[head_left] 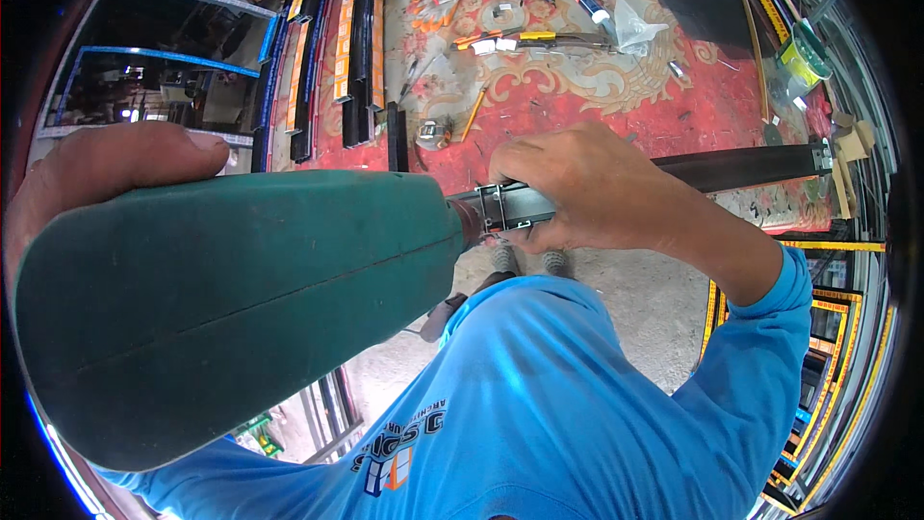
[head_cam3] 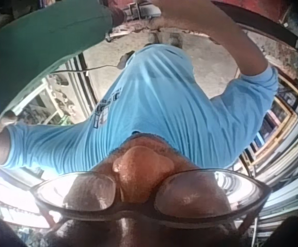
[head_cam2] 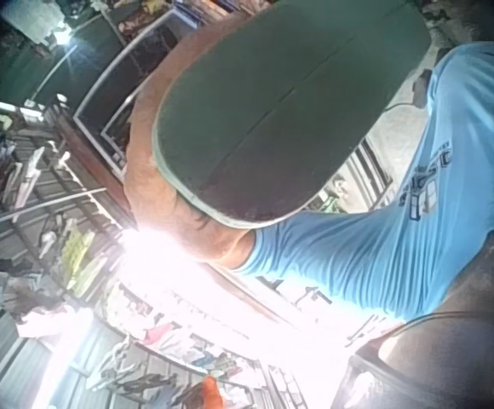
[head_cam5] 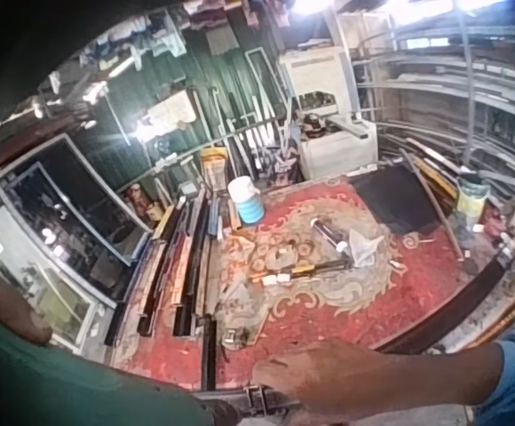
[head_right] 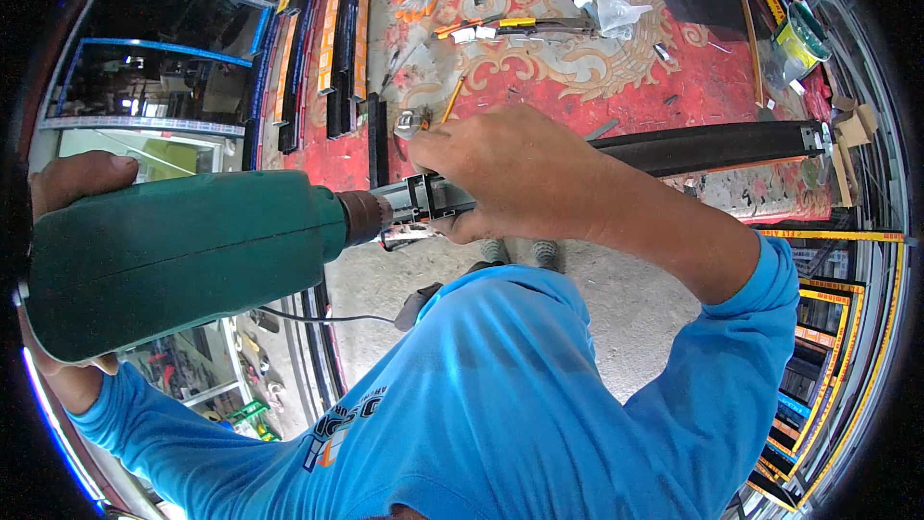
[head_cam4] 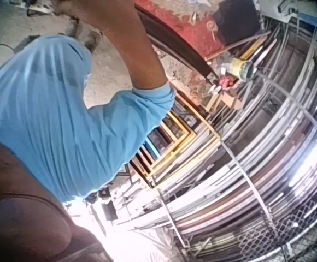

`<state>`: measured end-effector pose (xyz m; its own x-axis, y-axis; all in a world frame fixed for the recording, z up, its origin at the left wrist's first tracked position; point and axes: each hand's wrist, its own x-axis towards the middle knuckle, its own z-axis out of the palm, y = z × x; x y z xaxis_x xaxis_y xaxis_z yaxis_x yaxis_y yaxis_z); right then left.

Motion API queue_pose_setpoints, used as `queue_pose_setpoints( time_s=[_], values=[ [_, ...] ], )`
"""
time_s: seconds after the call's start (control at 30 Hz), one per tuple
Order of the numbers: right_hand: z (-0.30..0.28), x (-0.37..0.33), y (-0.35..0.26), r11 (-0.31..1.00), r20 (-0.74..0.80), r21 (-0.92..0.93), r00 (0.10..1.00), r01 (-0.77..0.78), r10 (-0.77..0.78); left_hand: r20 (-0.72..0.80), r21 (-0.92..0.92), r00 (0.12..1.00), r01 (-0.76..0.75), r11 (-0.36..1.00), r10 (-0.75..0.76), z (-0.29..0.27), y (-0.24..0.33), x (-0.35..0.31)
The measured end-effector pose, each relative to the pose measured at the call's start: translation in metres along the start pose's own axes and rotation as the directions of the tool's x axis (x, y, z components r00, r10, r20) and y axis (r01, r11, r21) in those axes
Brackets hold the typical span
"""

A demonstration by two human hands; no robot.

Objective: Measure, mark, and secure a metal window frame using a tape measure, pencil, and power drill.

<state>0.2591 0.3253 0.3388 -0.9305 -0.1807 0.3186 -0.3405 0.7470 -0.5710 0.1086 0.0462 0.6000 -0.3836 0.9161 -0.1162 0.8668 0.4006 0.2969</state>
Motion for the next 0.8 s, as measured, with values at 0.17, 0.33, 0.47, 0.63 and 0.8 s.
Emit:
queue_pose_setpoints(
  time_s=[0.17,0.33,0.47,0.63,0.8],
  values=[
    [0.0003,0.0007,0.0003,1.0,-0.023,-0.01,1.0,0.013,-0.013,0.016,0.005,1.0,-0.007,1.0,0.007,-0.0029,0.0027,0.0036],
    [-0.0015,0.0023,-0.0007,1.0,0.013,-0.02,1.0,-0.012,0.012,0.018,0.013,1.0,-0.006,1.0,0.005,-0.0018,0.0057,0.003],
    [-0.0049,0.002,-0.0006,0.999,0.085,0.008,0.996,-0.038,0.037,0.021,0.01,1.0,-0.003,1.0,0.003,-0.0012,0.007,0.0025],
    [-0.0055,0.0033,0.0,0.999,0.068,0.03,0.997,-0.023,0.021,0.019,0.005,1.0,0.0,1.0,0.0,0.0003,0.0079,0.0026],
    [-0.0067,0.0041,-0.0008,0.998,0.081,0.041,0.996,-0.037,0.033,0.014,-0.003,1.0,-0.002,1.0,0.002,0.0044,0.0063,0.0047]
  ],
)
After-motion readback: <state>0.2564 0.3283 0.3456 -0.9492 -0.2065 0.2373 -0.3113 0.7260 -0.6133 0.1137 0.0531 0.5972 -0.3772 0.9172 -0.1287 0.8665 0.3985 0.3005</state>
